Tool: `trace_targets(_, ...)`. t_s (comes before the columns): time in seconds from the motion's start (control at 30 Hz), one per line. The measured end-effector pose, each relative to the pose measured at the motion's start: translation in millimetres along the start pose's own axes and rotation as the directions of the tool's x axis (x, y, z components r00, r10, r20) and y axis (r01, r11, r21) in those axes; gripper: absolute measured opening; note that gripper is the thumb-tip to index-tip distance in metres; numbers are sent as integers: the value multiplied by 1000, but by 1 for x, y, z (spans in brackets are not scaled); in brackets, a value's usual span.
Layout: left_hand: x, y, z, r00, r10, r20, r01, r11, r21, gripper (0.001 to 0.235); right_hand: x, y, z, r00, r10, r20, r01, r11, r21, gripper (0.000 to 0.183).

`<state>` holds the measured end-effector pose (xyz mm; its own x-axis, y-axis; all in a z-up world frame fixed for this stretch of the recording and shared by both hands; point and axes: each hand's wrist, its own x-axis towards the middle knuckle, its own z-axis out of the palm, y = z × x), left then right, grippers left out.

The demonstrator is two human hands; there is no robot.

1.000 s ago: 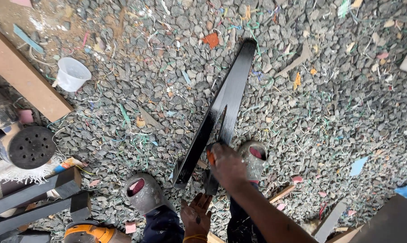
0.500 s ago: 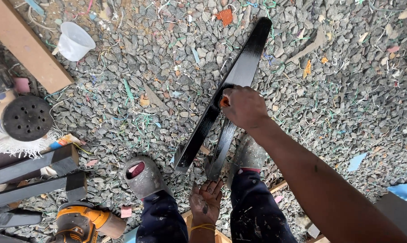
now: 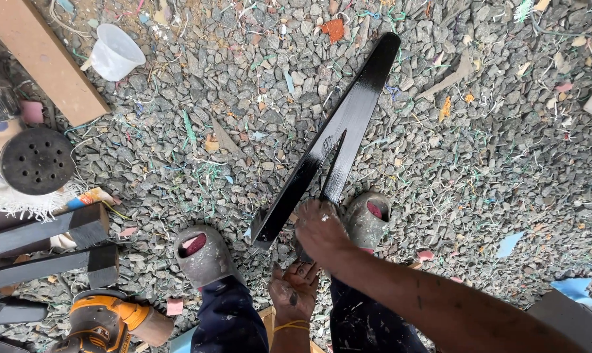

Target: The person paints a long, black metal frame using an orange sponge. They repeatedly dip the sponge into a bucket of black paint and apply it to the frame, which is resting on a gravel surface. The person also moves a pink foam board and a grey tile to adjust the workspace.

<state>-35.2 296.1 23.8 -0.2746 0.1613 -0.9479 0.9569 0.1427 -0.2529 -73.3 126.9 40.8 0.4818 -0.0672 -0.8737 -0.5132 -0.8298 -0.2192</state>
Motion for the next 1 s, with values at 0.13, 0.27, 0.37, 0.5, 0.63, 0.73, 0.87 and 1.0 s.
trace_targets(0.13, 56, 3, -41, 984, -66, 168, 66, 998, 7, 69, -2, 55, -29, 996, 86, -37, -90, 990, -112, 39)
trace_targets(0.27, 69, 4, -50, 970, -102, 219, 100, 995, 20, 77, -3, 92, -49, 973, 185, -137, -190, 982, -24, 42)
trace_targets(0.37, 76, 3, -55, 969, -101, 227, 102, 995, 6, 70, -3, 106, -58, 972, 221, -75, -220, 975, 24, 50)
trace_targets(0.5, 89, 3, -75, 947, -135, 291, 148, 989, -21, 78, -6, 108, -40, 963, 249, -100, -224, 951, 216, 46)
trace_targets(0.63, 58, 9, -53, 960, -89, 267, 69, 994, 84, 90, 1, 68, 22, 952, 243, -186, -169, 925, 340, 58)
trace_targets(0.73, 27, 14, -42, 970, -102, 222, 66, 985, 162, 97, -14, 7, 49, 987, 128, -96, -83, 921, 380, 65)
trace_targets(0.87, -29, 14, 6, 997, -59, 41, 52, 985, 162, 93, -39, -23, 57, 961, 132, -242, 83, 699, 711, 49)
trace_targets(1.0, -23, 11, 2, 993, 108, -39, -93, 952, 290, 86, -54, 57, -32, 893, 425, 146, -380, 541, 750, 67)
